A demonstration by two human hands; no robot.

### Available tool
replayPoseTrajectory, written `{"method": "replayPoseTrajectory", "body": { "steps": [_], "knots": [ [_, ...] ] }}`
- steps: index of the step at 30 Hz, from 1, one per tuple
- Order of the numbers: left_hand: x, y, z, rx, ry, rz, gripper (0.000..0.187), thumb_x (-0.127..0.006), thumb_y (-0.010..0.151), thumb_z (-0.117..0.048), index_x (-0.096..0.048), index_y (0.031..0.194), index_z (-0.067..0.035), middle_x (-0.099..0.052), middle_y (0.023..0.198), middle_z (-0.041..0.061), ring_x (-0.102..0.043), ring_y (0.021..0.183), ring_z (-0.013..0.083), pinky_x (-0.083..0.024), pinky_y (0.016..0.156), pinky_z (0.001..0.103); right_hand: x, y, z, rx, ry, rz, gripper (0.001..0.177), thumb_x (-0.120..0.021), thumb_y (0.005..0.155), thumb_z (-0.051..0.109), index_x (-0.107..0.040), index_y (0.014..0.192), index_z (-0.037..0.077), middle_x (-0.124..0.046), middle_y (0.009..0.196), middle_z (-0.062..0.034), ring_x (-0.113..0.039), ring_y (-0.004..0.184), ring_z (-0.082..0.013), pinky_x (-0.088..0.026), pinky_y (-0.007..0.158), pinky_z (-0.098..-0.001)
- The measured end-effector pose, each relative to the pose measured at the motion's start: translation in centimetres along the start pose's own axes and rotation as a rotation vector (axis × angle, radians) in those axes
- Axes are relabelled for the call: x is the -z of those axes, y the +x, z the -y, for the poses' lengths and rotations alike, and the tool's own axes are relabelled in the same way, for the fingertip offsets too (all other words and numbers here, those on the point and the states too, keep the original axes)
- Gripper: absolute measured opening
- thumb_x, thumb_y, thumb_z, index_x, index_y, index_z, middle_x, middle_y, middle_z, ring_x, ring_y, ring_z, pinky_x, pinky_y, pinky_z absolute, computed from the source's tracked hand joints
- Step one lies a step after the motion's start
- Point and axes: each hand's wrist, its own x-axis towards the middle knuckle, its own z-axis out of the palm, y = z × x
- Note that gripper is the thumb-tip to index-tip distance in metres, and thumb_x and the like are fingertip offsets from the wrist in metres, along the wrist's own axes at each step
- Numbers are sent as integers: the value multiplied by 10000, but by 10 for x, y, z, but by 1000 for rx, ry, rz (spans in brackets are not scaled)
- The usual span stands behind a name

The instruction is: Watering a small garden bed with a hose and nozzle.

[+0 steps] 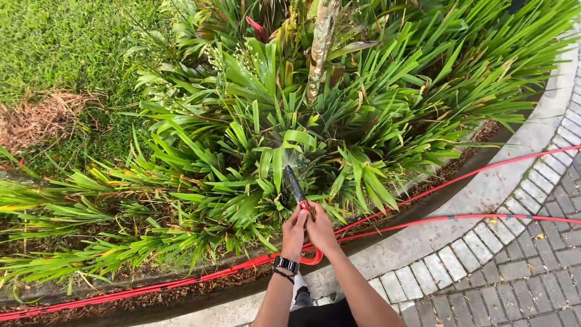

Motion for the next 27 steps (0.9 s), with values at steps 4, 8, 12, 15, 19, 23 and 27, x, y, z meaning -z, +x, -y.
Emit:
{"method": "replayPoseTrajectory", "body": {
  "steps": [4, 8, 12, 15, 19, 23, 27],
  "knots": [
    [20, 26, 29, -126, 79, -35, 546, -615, 993, -321, -570, 1461, -41, -736, 1101, -27, -638, 954, 59, -503, 880, 226, -8, 0, -1, 97, -92, 11, 397, -550, 1022, 292, -544, 1363, 89, -707, 1130, -206, -701, 1016, -307, -521, 862, -418],
    [18, 16, 16, -64, 104, -66, 586, -603, 1010, -343, -540, 1509, -42, -705, 1125, 72, -603, 968, 133, -488, 884, 276, 3, -9, 35, -73, -164, 133, 407, -512, 1017, 327, -553, 1378, 143, -729, 1036, -209, -736, 917, -346, -542, 817, -437],
    [-10, -9, -25, 2, 23, -79, 660, -575, 984, -361, -383, 1560, -103, -661, 1357, 87, -652, 1176, 163, -561, 949, 354, 3, 35, -25, 178, -212, 52, 390, -550, 1016, 341, -605, 1317, 98, -733, 1038, -200, -720, 941, -334, -541, 803, -415],
    [-14, 7, -20, -17, 38, -65, 656, -571, 972, -368, -432, 1551, -95, -625, 1447, 44, -639, 1237, 195, -555, 963, 382, 21, 66, -41, 263, -182, -115, 366, -568, 1027, 346, -651, 1261, 77, -713, 1069, -196, -713, 914, -328, -533, 801, -417],
    [-22, 27, -4, -58, -13, -18, 657, -564, 992, -373, -404, 1554, -73, -594, 1481, 52, -617, 1300, 224, -549, 1016, 394, 63, 74, -18, 4, -158, -152, 400, -536, 1020, 373, -639, 1304, 111, -731, 918, -198, -717, 822, -334, -542, 777, -443],
    [-43, 32, 0, -30, 73, -8, 650, -568, 992, -391, -440, 1539, -65, -611, 1478, 52, -607, 1320, 225, -522, 1033, 408, 83, 81, -28, -19, -192, -237, 413, -537, 1011, 374, -620, 1308, 100, -729, 943, -191, -708, 856, -344, -527, 794, -469],
    [-53, 41, 10, -18, 87, 24, 647, -573, 987, -394, -446, 1530, -65, -617, 1467, 48, -602, 1327, 229, -524, 1032, 405, 74, 90, -73, 44, -271, -144, 403, -562, 1006, 397, -652, 1252, 91, -729, 1035, -186, -703, 954, -363, -518, 840, -473]
  ]
}}
